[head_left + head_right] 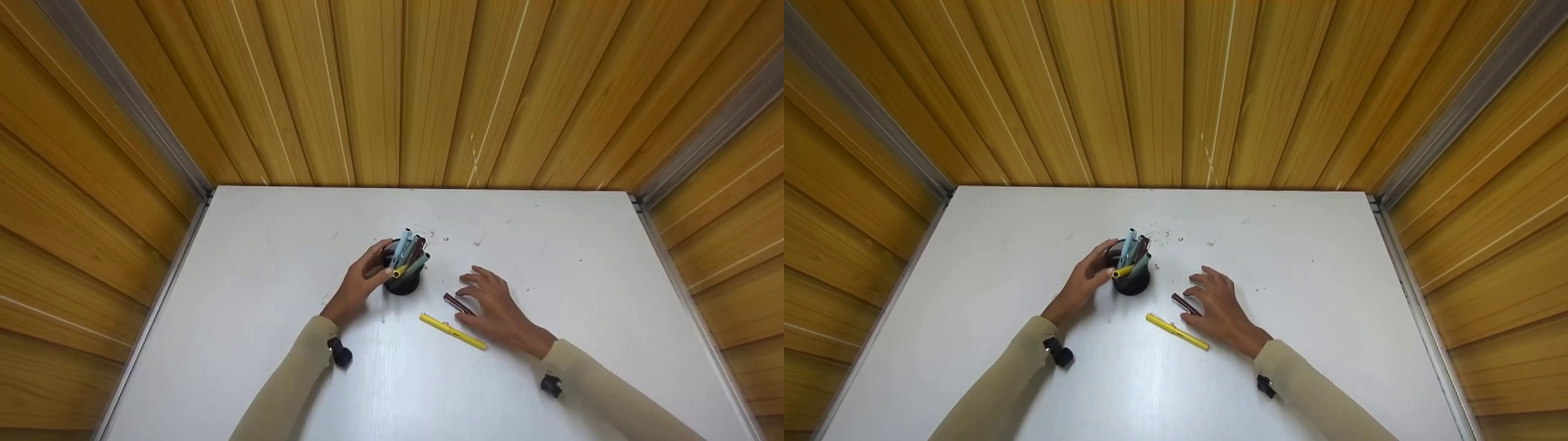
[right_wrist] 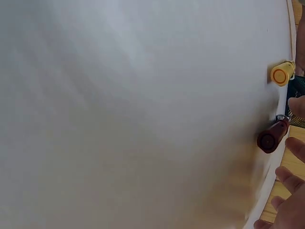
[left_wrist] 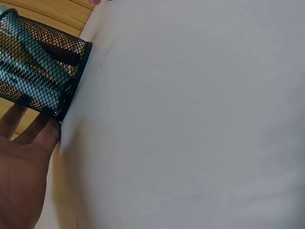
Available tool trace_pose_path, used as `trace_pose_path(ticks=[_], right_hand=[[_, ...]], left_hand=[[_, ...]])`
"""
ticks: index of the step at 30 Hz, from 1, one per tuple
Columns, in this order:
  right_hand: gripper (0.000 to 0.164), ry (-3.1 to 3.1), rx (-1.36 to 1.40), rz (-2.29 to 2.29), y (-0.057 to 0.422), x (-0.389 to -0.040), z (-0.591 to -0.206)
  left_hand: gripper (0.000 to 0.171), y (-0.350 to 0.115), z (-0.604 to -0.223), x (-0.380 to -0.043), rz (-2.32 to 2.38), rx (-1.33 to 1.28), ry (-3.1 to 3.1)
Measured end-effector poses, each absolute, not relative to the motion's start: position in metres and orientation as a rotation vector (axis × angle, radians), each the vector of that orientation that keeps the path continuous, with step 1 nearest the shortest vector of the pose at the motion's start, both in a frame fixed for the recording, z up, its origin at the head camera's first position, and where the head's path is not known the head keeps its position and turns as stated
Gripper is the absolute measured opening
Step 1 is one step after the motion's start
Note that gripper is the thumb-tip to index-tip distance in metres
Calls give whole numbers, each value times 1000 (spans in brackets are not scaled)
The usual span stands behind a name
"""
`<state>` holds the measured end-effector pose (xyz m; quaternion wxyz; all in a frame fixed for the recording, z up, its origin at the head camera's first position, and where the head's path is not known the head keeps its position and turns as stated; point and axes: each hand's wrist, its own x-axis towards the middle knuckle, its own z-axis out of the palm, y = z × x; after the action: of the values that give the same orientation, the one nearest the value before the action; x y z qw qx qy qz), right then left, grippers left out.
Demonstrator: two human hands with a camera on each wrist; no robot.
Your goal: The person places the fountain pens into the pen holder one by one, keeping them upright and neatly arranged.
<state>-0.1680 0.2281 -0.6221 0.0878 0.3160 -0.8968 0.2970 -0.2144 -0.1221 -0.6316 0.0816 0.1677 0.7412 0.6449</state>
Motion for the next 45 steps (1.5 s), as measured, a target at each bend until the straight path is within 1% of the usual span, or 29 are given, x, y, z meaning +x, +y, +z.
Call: trace_pose_path(ticks=[6,17,20,25,27,35,45], right_hand=[[35,-2768,898,878,231,-165,-626],[27,-2717,896,893,231,-166,-629],[22,-2712,870,919,228,-166,-628],[9,-2745,791,1015,226,-165,-626],[7,-2757,766,1046,225,-165,-624],[8,-2753,717,1063,226,-167,-613],[12,-2696,592,1214,229,-171,-589]], left_hand=[[64,-121,-631,-215,1920,496,2214],[63,-121,-631,-216,1919,502,2224],[63,-121,-630,-216,1919,499,2237],[65,-121,-628,-215,1929,528,2217],[65,-121,-627,-215,1932,541,2206],[64,-121,-629,-215,1929,537,2222],[63,-122,-629,-212,1929,524,2216]])
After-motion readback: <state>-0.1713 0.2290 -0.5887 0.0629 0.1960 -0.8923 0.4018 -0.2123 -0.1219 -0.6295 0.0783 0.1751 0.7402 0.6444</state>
